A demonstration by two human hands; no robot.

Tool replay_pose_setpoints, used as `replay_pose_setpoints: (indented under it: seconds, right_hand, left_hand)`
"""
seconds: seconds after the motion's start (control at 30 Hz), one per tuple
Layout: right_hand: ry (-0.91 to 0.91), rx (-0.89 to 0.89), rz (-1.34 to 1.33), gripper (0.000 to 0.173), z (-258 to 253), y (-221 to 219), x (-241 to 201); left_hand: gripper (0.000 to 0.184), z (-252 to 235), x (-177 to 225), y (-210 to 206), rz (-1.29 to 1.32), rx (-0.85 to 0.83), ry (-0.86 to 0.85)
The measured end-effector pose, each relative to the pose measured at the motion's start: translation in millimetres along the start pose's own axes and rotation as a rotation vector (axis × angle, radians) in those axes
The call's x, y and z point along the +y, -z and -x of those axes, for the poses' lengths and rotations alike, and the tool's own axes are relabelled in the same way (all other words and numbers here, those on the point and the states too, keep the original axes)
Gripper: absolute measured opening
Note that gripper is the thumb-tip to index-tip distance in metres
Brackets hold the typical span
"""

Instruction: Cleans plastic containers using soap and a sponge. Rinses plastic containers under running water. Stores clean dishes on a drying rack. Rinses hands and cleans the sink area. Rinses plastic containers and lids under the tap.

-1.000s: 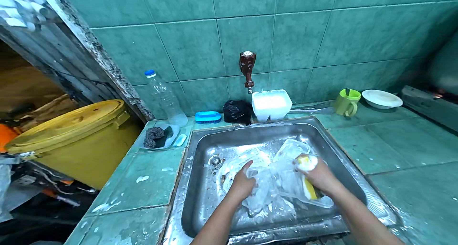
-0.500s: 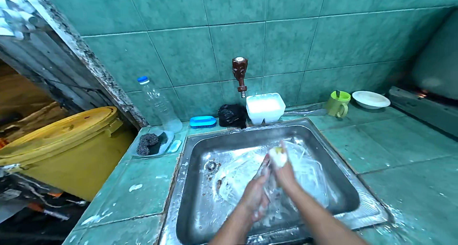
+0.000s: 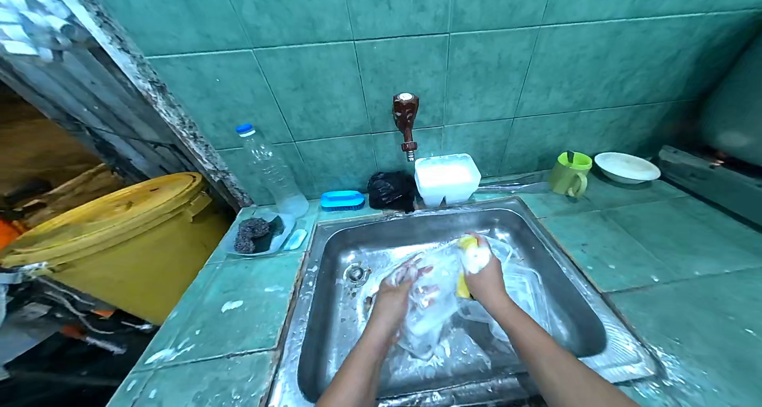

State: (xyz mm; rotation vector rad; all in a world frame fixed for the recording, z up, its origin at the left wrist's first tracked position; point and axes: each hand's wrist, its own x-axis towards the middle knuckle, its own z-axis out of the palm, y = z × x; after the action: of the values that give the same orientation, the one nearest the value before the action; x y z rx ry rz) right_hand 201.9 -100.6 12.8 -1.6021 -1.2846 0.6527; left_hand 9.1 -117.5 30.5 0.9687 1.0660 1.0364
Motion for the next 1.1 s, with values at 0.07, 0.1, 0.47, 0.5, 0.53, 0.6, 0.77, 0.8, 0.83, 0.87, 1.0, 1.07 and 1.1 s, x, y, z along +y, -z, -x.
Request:
replay_pose_setpoints:
  seconds: [0.07,0.1,0.47,0.5,0.53,0.6,0.77,0.8,0.83,0.87,1.0,1.07,1.1]
  right_hand:
    - [0.038,-0.033,0.0,0.059,6,8,-14]
    - [0.068,-0.025,-0.015,0.058,10,9,-19]
    - [0.488,-0.57,0.124,0.046,75,-15,-50]
    - [0.391,-0.56,0.087,0.049,68,-14,-53]
    - [0.28,-0.484,0.03,0.053,59,-14,-55]
    - [0.108,-0.293,-0.04,0.067,34,-23,-47]
    - [0.016,-0.284,0.005,0.06,53,-50,-44]
    - [0.019,-0.319,0.008,0.057,61,-50,-49]
    - [0.009,-0.331,0.011,0.056,66,-50,-49]
    - [-0.01,-0.33,0.023,0.057,65,-49,-47]
    - [-0.121,-0.3,0.158,0.067,16,-42,-16]
    - [-0.136,-0.317,0.214,0.058,-11,-30,5]
    - [-0.115,-0.333,0.257,0.054,-21,-22,12]
  left_hand:
    - [0.027,-17,-4,11,-0.137,0.19,-0.144]
    - [0.036,-24,-7,15,-0.222,0.283,-0.186]
    - [0.041,-10,1,-5,0.624,0.035,-0.018]
    - [0.041,-8,-1,-1,0.657,-0.006,0.032]
    - [0.042,-5,-4,0,0.661,-0.046,0.094]
    - [0.043,7,-5,-12,0.624,-0.144,0.199]
    - [0.047,13,-7,-38,0.559,-0.099,0.117]
    - [0.049,10,-5,-37,0.545,-0.065,0.083]
    - [0.049,10,-4,-37,0.54,-0.05,0.097]
    - [0.049,11,-6,-36,0.539,-0.068,0.142]
    - [0.042,16,-14,-31,0.377,-0.206,0.349]
    - [0.037,11,-14,-22,0.091,-0.252,0.321]
    - [0.051,3,-14,-13,-0.107,-0.312,0.245]
